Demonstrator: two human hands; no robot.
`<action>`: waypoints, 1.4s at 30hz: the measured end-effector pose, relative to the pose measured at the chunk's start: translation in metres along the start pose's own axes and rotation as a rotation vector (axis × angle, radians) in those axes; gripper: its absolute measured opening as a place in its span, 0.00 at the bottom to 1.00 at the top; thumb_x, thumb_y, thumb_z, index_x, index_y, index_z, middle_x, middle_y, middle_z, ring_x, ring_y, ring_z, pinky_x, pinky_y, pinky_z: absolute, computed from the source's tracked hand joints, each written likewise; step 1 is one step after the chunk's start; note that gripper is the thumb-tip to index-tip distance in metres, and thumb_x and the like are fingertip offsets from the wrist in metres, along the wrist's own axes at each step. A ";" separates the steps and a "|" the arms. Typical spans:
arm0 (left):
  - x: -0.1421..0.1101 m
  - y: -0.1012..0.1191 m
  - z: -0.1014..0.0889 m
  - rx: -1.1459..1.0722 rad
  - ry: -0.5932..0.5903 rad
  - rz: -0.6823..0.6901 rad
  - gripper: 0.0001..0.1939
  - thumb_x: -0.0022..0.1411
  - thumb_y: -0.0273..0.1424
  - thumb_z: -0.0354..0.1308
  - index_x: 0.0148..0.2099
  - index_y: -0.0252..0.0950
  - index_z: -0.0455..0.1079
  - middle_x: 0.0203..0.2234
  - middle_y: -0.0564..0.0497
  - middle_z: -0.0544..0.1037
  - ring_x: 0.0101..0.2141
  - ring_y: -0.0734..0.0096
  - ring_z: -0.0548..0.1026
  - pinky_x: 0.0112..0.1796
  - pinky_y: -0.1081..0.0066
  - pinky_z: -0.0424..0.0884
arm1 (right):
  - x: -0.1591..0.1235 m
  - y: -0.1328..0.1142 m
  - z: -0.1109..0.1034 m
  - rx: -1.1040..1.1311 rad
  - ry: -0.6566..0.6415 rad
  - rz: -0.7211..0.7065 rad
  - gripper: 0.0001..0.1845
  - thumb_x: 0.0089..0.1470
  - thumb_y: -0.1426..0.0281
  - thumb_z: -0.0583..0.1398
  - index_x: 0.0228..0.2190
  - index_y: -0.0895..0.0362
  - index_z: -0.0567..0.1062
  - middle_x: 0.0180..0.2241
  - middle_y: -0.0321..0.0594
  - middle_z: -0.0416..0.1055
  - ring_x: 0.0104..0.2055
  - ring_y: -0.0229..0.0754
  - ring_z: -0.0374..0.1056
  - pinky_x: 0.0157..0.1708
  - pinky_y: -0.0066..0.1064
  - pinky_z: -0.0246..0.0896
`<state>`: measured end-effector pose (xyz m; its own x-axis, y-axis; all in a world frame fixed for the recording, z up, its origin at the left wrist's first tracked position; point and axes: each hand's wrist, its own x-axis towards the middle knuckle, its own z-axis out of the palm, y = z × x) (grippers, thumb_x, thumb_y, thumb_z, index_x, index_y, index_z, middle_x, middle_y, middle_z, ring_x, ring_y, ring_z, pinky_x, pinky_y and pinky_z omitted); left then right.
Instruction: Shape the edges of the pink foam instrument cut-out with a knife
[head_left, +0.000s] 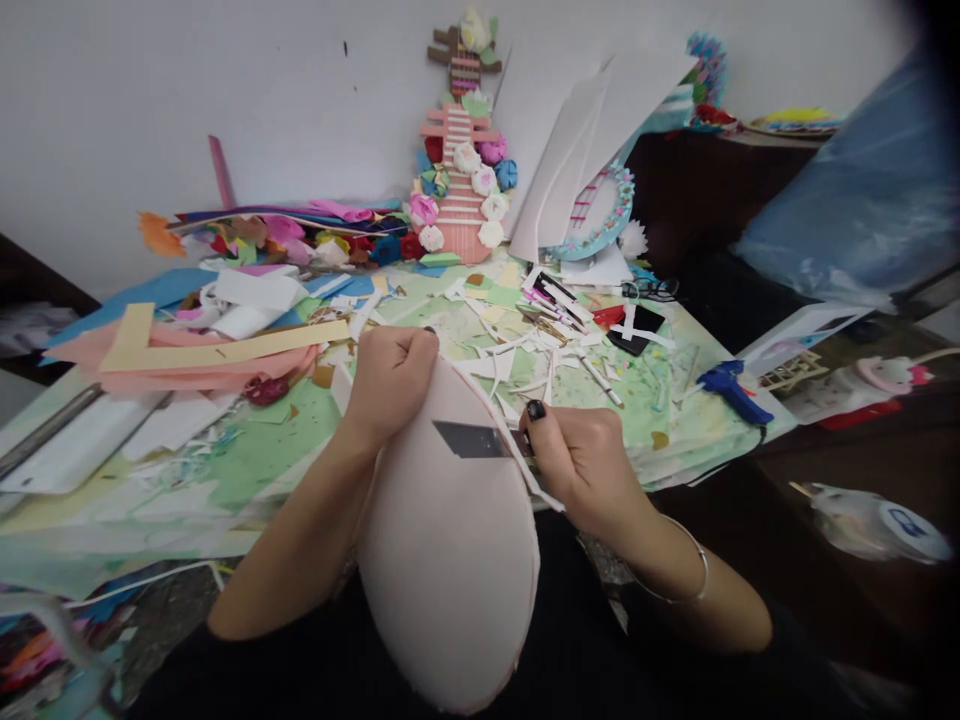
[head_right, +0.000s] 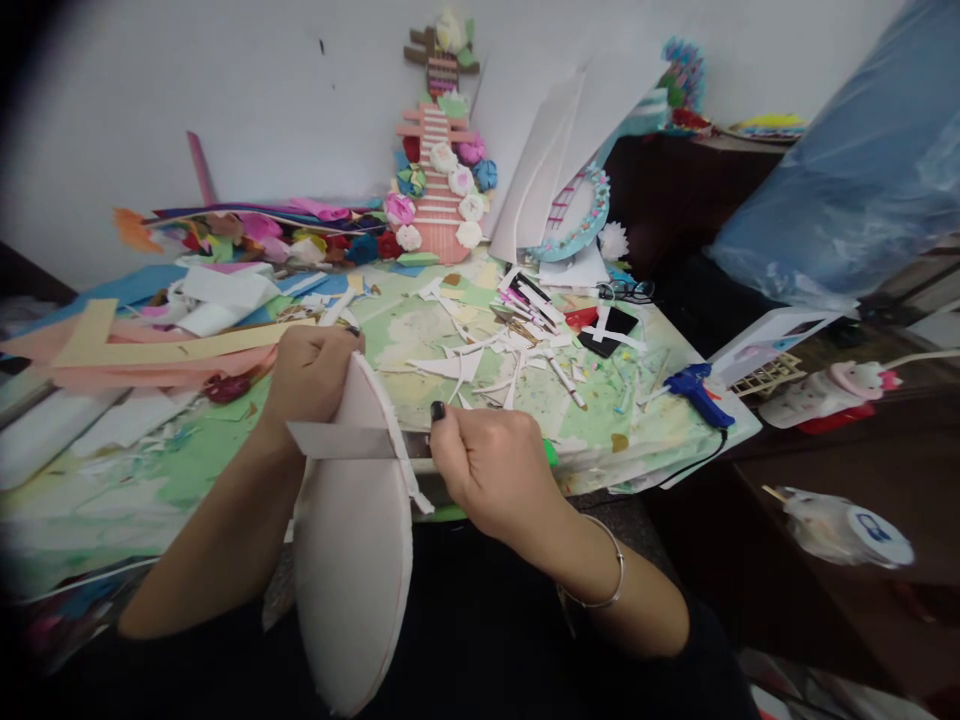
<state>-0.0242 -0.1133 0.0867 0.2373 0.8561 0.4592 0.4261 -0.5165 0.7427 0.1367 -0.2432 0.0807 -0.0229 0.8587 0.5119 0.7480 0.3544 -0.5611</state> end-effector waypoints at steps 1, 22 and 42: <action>0.000 -0.001 0.001 0.002 0.001 -0.008 0.15 0.51 0.32 0.44 0.18 0.39 0.42 0.14 0.56 0.45 0.19 0.74 0.48 0.23 0.67 0.44 | 0.000 0.001 0.000 0.000 -0.003 0.010 0.22 0.63 0.69 0.48 0.17 0.56 0.54 0.15 0.29 0.47 0.18 0.30 0.44 0.21 0.28 0.38; -0.001 0.007 0.000 0.041 -0.021 0.010 0.16 0.53 0.33 0.44 0.17 0.39 0.43 0.14 0.56 0.46 0.19 0.76 0.49 0.23 0.69 0.45 | 0.002 0.016 -0.001 -0.030 -0.095 0.128 0.26 0.63 0.66 0.46 0.15 0.58 0.64 0.14 0.32 0.54 0.18 0.31 0.50 0.23 0.30 0.39; -0.004 0.008 0.001 -0.089 -0.010 0.078 0.17 0.53 0.32 0.46 0.16 0.38 0.44 0.13 0.57 0.47 0.18 0.76 0.50 0.22 0.68 0.45 | 0.005 0.009 0.000 -0.017 -0.046 0.074 0.23 0.62 0.68 0.48 0.15 0.57 0.56 0.15 0.30 0.48 0.18 0.30 0.45 0.22 0.30 0.38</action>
<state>-0.0205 -0.1211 0.0901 0.2759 0.8129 0.5129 0.3270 -0.5812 0.7452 0.1434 -0.2358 0.0781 0.0032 0.8986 0.4388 0.7597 0.2831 -0.5853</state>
